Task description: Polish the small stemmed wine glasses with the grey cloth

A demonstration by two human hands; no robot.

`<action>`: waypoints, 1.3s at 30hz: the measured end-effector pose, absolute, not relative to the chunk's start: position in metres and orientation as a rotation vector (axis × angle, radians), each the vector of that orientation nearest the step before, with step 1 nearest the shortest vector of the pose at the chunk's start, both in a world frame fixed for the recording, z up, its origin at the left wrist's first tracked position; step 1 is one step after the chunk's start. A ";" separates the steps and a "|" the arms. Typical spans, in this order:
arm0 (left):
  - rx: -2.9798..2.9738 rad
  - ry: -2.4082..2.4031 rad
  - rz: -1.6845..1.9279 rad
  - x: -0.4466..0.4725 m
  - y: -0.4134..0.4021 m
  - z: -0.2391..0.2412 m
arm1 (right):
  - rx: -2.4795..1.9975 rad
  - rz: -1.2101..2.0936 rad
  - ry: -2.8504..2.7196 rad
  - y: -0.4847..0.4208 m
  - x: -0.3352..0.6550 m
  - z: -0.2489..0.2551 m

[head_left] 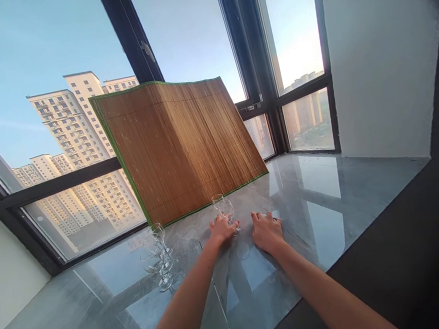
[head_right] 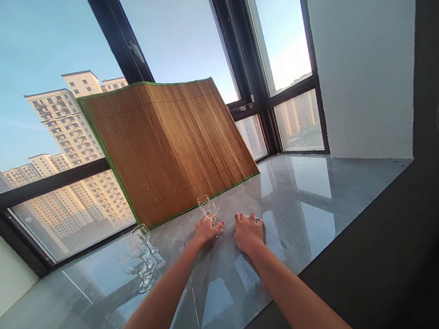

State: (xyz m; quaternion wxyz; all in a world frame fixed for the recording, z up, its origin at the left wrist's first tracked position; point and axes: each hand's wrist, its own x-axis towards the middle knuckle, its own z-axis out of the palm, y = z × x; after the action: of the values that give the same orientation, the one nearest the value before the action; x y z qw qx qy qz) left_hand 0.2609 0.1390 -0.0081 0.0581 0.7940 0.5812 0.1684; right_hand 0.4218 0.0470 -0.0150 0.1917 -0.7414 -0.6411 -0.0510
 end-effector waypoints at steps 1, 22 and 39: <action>2.402 1.769 0.496 0.262 0.140 -0.010 | -2.082 -0.142 -1.800 0.047 0.422 -0.015; 2.363 1.952 0.424 0.142 0.099 -0.002 | -2.040 -0.186 -1.796 0.046 0.422 -0.019; 2.218 2.001 0.555 0.109 0.111 -0.013 | -2.050 -0.223 -1.801 0.047 0.421 -0.021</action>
State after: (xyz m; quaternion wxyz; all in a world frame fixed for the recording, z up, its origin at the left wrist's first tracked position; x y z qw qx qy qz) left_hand 0.1091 0.1112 -0.0129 0.0517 0.7289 0.6578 0.1826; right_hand 0.4210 0.0467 -0.0206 0.2006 -0.7336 -0.6444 -0.0799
